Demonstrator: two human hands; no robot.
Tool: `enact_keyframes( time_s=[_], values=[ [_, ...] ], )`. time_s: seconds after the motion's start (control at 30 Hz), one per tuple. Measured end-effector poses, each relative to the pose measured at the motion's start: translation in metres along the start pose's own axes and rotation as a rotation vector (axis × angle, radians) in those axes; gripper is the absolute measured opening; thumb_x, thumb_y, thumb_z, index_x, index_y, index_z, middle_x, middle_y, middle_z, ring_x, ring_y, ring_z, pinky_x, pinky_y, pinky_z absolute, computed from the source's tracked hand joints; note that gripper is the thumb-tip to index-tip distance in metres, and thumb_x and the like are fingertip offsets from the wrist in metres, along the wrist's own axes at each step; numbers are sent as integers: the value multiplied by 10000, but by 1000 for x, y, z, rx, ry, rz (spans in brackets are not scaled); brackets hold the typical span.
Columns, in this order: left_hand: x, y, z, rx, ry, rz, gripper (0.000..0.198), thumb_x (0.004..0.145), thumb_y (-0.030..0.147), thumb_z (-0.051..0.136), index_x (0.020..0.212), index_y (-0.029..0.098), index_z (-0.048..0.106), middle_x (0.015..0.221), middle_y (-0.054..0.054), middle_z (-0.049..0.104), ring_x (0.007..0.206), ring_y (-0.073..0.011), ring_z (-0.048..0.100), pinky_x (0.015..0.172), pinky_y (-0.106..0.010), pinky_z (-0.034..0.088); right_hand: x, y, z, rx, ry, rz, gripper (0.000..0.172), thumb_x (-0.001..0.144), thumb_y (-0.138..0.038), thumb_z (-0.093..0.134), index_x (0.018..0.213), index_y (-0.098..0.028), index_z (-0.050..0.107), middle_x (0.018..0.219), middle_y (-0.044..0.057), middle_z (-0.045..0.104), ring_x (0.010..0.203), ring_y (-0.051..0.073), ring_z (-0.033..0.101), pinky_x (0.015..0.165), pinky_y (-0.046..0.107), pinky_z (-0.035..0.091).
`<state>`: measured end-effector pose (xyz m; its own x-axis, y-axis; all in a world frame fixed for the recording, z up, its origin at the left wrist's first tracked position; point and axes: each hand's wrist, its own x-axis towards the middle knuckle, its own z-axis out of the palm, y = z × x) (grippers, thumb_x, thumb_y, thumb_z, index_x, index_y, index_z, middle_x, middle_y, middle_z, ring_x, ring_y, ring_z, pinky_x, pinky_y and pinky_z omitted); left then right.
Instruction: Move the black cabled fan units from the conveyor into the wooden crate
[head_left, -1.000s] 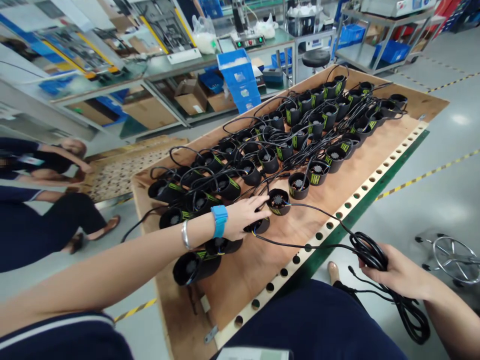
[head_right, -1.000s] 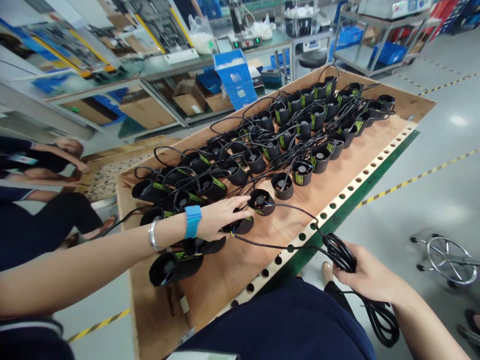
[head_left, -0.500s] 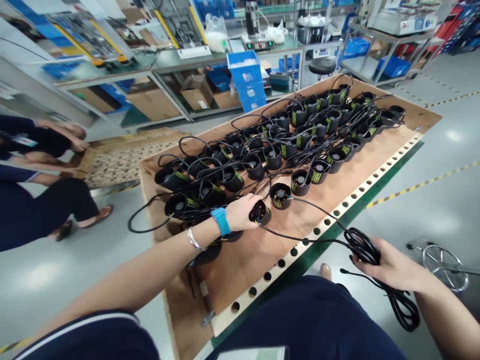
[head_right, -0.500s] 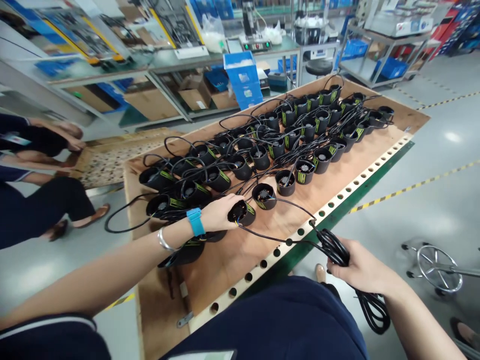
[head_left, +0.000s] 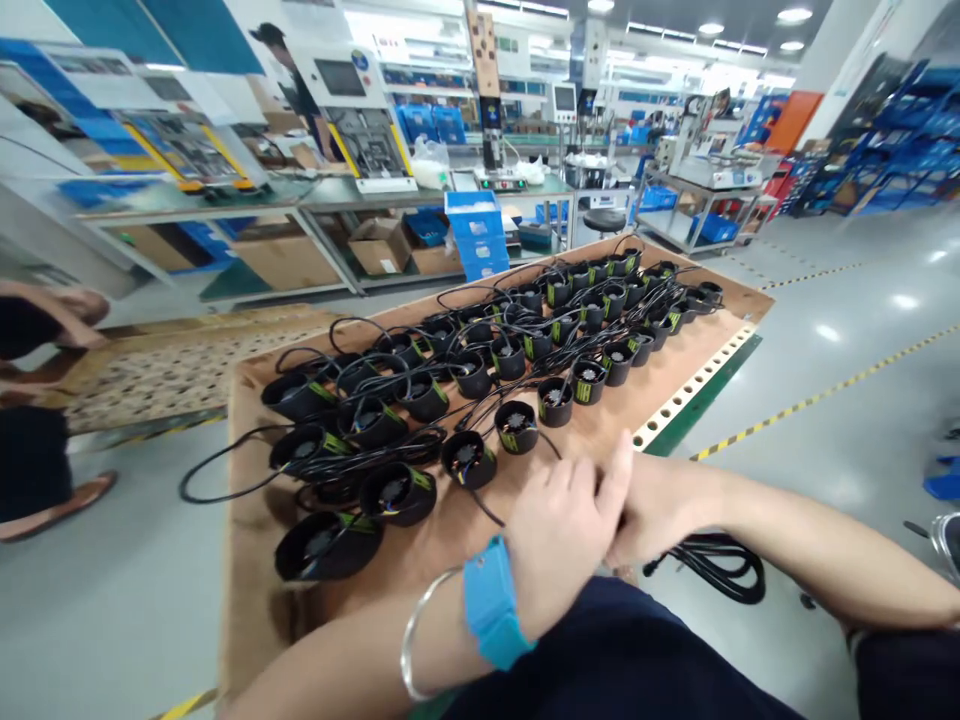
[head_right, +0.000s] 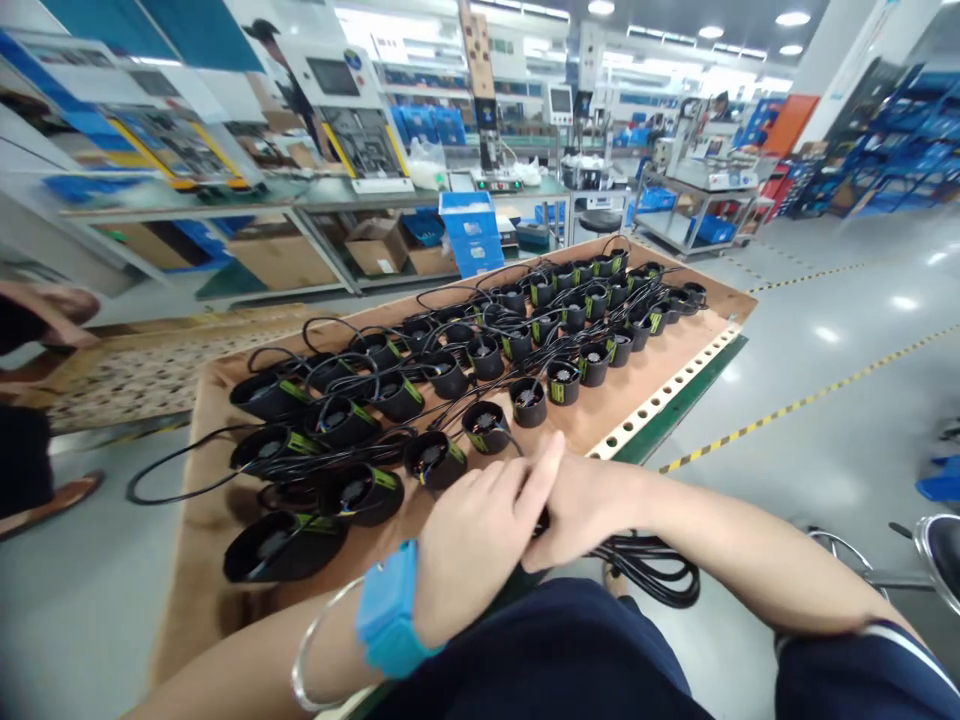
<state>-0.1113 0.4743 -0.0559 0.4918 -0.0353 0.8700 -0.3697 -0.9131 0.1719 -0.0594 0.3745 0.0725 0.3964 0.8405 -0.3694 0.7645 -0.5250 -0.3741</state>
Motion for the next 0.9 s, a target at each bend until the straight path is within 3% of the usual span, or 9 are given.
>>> enact_keyframes(
  time_s=[0.1, 0.2, 0.33, 0.43, 0.57, 0.63, 0.7, 0.8, 0.9],
  values=[
    [9, -11, 5, 3, -202, -43, 414, 813, 155, 506, 1225, 134, 540, 783, -76, 655, 671, -233, 632, 553, -354, 517, -7, 24, -13, 67, 8, -5, 255, 622, -282, 772, 746, -141, 600, 660, -43, 540, 608, 89, 482, 519, 187, 387],
    [15, -17, 1, 6, -287, -76, 190, 809, 225, 550, 987, 177, 599, 787, -75, 642, 695, -241, 615, 572, -372, 524, -24, 52, -23, 147, -54, 6, 351, 602, -320, 801, 824, -149, 590, 652, -64, 524, 572, 74, 468, 486, 173, 377],
    [30, 10, -10, 105, -119, -136, 437, 853, 267, 536, 1283, 194, 508, 1058, -148, 657, 962, -312, 625, 799, -473, 532, -37, 75, -37, 236, -190, -66, 126, 714, -157, 605, 829, -156, 554, 628, -62, 542, 527, 77, 501, 488, 178, 408],
    [44, 45, -4, 197, 31, -135, 511, 892, 227, 481, 1397, 244, 410, 1305, -153, 574, 1206, -323, 538, 1007, -536, 426, -40, 77, -56, 167, -234, -124, 114, 718, -138, 582, 830, -155, 593, 643, -43, 571, 563, 101, 537, 542, 207, 453],
    [61, 63, 14, 233, -157, -186, 290, 907, 113, 386, 1107, 145, 594, 887, -108, 682, 846, -237, 661, 776, -399, 522, -42, 88, -78, 234, -398, -184, 373, 692, -355, 749, 971, -138, 630, 849, 40, 661, 746, 171, 622, 681, 279, 522],
    [70, 52, 11, 227, -286, -275, 209, 920, 138, 392, 922, 144, 600, 737, -78, 635, 725, -219, 639, 658, -357, 505, -42, 101, -82, 481, -529, -170, 653, 644, -508, 786, 1137, -136, 574, 967, 82, 663, 784, 196, 654, 693, 310, 541],
    [79, 31, -3, 249, -367, -359, 176, 922, 158, 410, 873, 148, 579, 738, -78, 621, 742, -225, 635, 670, -354, 496, -39, 111, -84, 667, -550, -112, 840, 636, -569, 788, 1293, -157, 465, 1000, 99, 656, 702, 168, 658, 621, 288, 541],
    [90, -12, -38, 313, -471, -450, 143, 912, 158, 440, 945, 135, 577, 822, -82, 642, 816, -240, 643, 732, -365, 495, -26, 111, -95, 569, -328, -49, 788, 733, -457, 771, 1372, -198, 390, 843, 23, 638, 486, 56, 518, 455, 185, 440],
    [92, -63, -69, 437, -507, -529, 231, 912, 210, 489, 1111, 107, 545, 927, -68, 652, 885, -235, 645, 782, -359, 498, -4, 99, -131, 357, -70, -87, 717, 781, -418, 737, 1389, -217, 413, 714, -36, 589, 453, 37, 415, 405, 157, 347]
  ],
)
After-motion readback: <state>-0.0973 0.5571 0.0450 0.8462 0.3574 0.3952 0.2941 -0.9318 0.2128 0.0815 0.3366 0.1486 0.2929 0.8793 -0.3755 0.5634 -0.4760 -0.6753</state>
